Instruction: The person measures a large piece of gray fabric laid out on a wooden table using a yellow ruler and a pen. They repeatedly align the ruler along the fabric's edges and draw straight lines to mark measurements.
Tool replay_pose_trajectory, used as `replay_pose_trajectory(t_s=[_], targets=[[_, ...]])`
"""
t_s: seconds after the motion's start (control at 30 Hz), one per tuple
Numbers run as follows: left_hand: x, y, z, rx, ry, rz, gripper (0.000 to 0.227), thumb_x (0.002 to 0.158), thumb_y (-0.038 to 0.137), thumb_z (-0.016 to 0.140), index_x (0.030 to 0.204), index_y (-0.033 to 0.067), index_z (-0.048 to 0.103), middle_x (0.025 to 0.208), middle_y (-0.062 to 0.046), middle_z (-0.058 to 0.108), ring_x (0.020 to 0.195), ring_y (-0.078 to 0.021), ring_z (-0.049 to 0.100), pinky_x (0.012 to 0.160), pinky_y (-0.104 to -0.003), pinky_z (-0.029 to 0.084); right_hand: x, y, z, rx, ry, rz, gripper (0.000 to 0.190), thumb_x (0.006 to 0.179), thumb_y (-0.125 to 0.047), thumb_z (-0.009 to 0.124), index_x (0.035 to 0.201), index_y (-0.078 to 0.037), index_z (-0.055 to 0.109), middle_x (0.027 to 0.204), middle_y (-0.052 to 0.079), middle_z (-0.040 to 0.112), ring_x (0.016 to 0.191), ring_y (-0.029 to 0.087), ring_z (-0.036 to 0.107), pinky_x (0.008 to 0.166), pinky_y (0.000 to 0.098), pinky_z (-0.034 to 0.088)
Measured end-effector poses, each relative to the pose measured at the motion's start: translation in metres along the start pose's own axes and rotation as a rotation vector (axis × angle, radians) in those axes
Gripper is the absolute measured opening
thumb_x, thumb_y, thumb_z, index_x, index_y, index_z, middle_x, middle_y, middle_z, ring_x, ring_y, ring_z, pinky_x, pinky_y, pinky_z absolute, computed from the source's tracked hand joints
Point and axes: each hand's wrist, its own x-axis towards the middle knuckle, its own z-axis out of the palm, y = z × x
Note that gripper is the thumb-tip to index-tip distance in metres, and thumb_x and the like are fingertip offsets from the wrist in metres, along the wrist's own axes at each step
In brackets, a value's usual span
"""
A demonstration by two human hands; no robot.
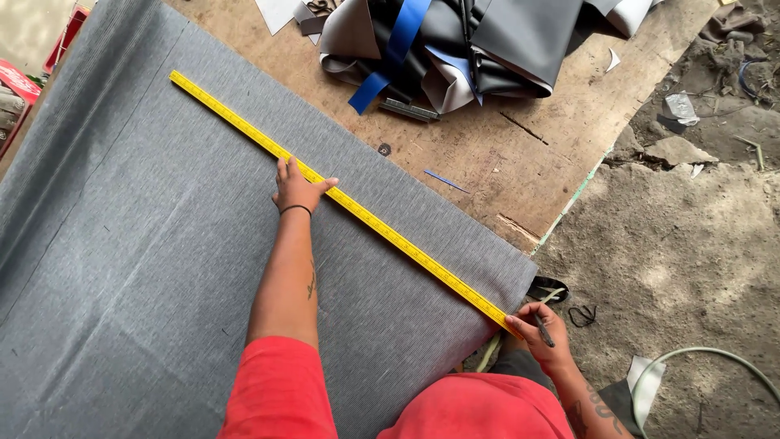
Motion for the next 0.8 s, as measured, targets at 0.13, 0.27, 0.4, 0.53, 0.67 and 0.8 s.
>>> replay_pose_trajectory(t_s=[0.13,0.27,0.4,0.53,0.67,0.8], targets=[[0.026,0.001,-0.016,0.097,-0.117,-0.070,0.131,0.075,0.065,0.080,0.165,0.0118,0.001,0.174,-0.008,-0.003,0.157,-0.0335,0.016,0.117,-0.068,0.025,-0.001,0.001,0.002,0.111,-0.027,-0.004,0.024,0.075,-0.004,0.089,0.084,-0.007,0.067,0.081,0.008,0.073,0.076,0.019,0.070,0.066,0.0331,0.059],[0.034,0.005,-0.020,0.180,-0.208,-0.117,0.138,0.072,0.063,0.084,0.165,0.0107,-0.003,0.174,-0.004,-0.010,0.160,-0.0294,0.008,0.120,-0.065,0.023,-0.003,-0.003,0.002,0.186,-0.027,0.068,0.025,0.076,0.002,0.087,0.086,-0.003,0.065,0.081,0.015,0.074,0.079,0.026,0.074,0.069,0.0372,0.064],[0.026,0.009,-0.025,0.161,-0.195,-0.106,0.134,0.073,0.061,0.084,0.165,0.0098,0.000,0.174,-0.005,-0.006,0.159,-0.0292,0.010,0.120,-0.067,0.021,-0.006,-0.006,0.000,0.044,-0.032,0.047,0.024,0.076,-0.005,0.090,0.084,-0.007,0.067,0.081,0.009,0.073,0.074,0.020,0.068,0.059,0.0325,0.055],[0.022,0.017,-0.033,0.184,-0.236,-0.126,0.142,0.069,0.061,0.087,0.164,0.0097,-0.005,0.174,-0.001,-0.010,0.160,-0.0274,0.004,0.120,-0.067,0.022,-0.002,-0.011,-0.001,-0.036,-0.005,0.060,0.025,0.075,-0.009,0.091,0.084,-0.007,0.068,0.078,0.009,0.073,0.069,0.018,0.065,0.059,0.0340,0.054],[0.023,0.015,-0.028,0.187,-0.256,-0.136,0.144,0.069,0.062,0.087,0.164,0.0112,-0.008,0.174,0.000,-0.014,0.160,-0.0264,0.001,0.120,-0.068,0.022,-0.002,-0.009,-0.002,-0.111,0.010,0.044,0.024,0.074,-0.011,0.092,0.083,-0.007,0.069,0.079,0.006,0.073,0.072,0.017,0.064,0.064,0.0322,0.050],[0.027,0.012,-0.025,0.220,-0.218,-0.139,0.145,0.067,0.066,0.086,0.165,0.0117,-0.006,0.174,0.000,-0.013,0.160,-0.0247,0.002,0.119,-0.068,0.024,0.004,0.000,-0.004,-0.139,-0.004,0.044,0.026,0.075,-0.011,0.091,0.087,-0.003,0.069,0.081,0.009,0.073,0.074,0.018,0.064,0.069,0.0324,0.051]])
